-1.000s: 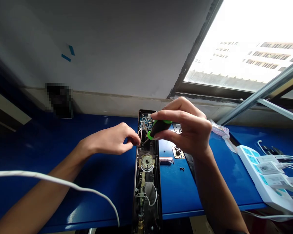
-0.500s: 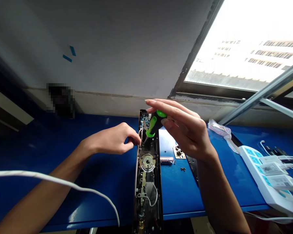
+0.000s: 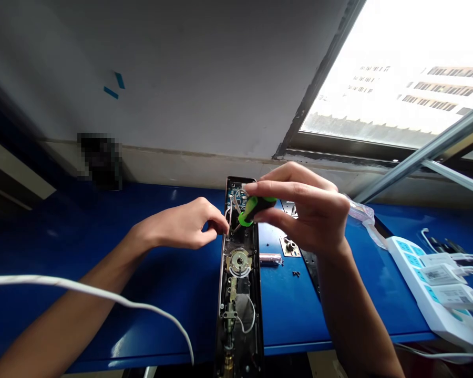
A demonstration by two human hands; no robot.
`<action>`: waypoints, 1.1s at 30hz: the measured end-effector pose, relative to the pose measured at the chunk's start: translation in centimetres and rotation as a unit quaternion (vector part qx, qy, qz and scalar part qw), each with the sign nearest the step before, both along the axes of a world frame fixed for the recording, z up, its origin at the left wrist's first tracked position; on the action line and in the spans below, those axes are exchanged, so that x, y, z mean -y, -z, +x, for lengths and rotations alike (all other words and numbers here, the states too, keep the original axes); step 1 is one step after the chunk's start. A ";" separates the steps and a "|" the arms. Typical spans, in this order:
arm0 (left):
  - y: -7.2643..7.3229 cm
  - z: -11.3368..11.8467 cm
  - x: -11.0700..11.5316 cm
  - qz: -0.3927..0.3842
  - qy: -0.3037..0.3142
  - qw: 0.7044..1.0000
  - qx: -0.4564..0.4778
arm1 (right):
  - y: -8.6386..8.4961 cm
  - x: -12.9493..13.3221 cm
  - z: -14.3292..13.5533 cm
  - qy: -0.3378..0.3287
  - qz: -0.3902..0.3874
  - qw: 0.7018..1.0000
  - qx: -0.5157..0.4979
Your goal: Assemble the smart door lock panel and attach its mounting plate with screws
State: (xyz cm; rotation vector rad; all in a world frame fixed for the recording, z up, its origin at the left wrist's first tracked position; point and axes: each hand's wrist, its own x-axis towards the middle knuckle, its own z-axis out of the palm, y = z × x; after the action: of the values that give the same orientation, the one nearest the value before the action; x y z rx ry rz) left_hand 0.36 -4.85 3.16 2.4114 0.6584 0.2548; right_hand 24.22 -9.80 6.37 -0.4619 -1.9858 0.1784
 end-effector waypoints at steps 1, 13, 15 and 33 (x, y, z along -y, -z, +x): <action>0.0 0.0 0.0 -0.001 -0.003 1.000 0.000 | 0.0 0.0 0.0 0.018 0.013 1.000 -0.001; 0.0 0.0 0.0 0.000 -0.001 1.000 0.012 | -0.1 0.2 0.0 0.034 -0.006 0.999 0.018; 0.2 -0.1 -0.1 0.010 0.003 1.000 0.012 | -0.1 0.3 0.0 0.009 -0.040 0.999 0.029; 1.6 0.0 -1.7 0.004 0.041 0.999 0.009 | -0.5 0.2 0.1 -0.111 -0.065 0.991 0.042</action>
State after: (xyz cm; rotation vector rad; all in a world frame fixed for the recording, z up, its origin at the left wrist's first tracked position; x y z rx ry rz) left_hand 0.32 -3.18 1.57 2.4347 0.5490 0.2447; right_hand 24.37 -10.02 6.88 -0.3353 -2.1145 0.4364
